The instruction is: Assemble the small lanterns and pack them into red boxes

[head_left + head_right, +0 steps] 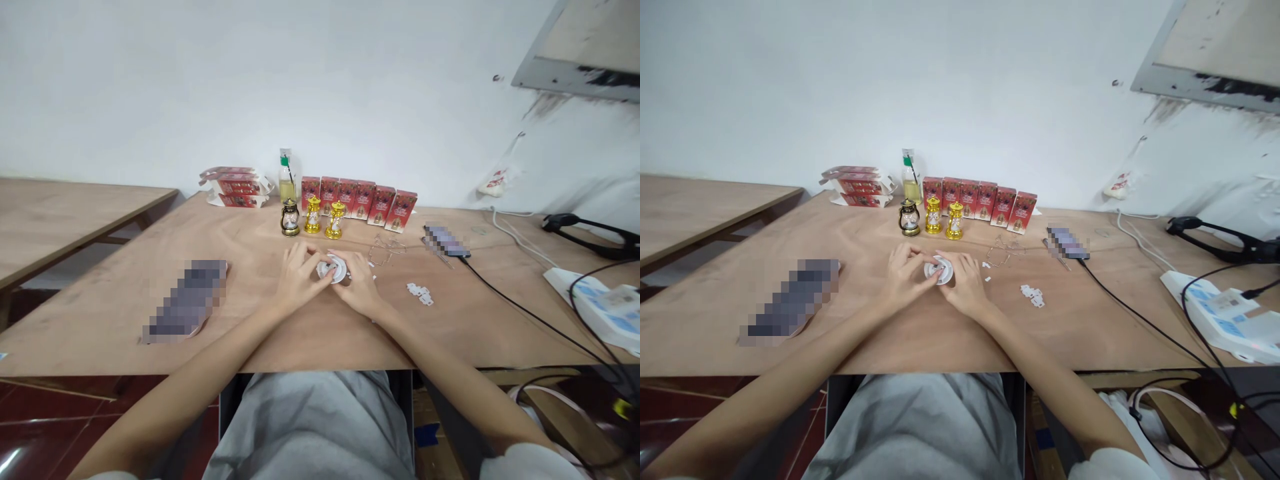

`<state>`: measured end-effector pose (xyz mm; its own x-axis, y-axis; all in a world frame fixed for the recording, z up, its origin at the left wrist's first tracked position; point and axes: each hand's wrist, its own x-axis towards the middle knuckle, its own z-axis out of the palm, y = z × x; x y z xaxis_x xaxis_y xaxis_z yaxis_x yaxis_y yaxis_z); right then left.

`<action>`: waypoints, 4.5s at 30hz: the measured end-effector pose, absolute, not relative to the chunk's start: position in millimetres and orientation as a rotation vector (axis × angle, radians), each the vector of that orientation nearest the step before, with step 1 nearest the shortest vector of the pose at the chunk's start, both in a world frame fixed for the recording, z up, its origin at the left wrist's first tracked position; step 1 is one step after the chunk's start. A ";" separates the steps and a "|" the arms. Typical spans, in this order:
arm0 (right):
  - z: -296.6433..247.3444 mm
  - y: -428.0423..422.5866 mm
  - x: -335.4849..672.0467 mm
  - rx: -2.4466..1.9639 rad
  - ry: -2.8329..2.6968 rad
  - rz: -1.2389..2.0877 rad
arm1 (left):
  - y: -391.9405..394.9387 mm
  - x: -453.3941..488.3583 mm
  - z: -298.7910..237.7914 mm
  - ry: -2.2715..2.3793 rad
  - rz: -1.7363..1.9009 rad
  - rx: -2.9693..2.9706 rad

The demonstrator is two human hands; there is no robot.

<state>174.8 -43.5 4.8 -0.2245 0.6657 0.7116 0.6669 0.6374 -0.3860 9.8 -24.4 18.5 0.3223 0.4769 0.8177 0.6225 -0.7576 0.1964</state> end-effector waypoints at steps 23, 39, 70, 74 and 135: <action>2.6 -43.3 177.2 -1.055 -2.036 -0.122 | -24.8 -1.3 33.6 -0.712 -1.014 -2.393; 27.5 -47.3 186.7 -0.862 -1.895 0.523 | -9.1 -2.5 19.1 -0.939 -1.262 -3.173; 3.3 -1.5 231.8 -1.528 -1.711 0.373 | -10.7 6.0 15.1 -1.009 -1.734 -2.805; 0.8 -0.1 232.7 -1.497 -1.739 0.427 | -9.8 6.6 14.9 -1.041 -1.773 -2.757; 32.6 -37.1 190.0 -0.868 -1.618 0.536 | -17.5 9.1 16.1 -0.972 -1.606 -2.847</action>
<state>190.0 -37.1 32.6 -0.0602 0.7764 0.6274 0.2485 0.6204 -0.7439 9.1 -17.5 16.1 0.4048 0.5924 0.6966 0.3424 -0.8046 0.4852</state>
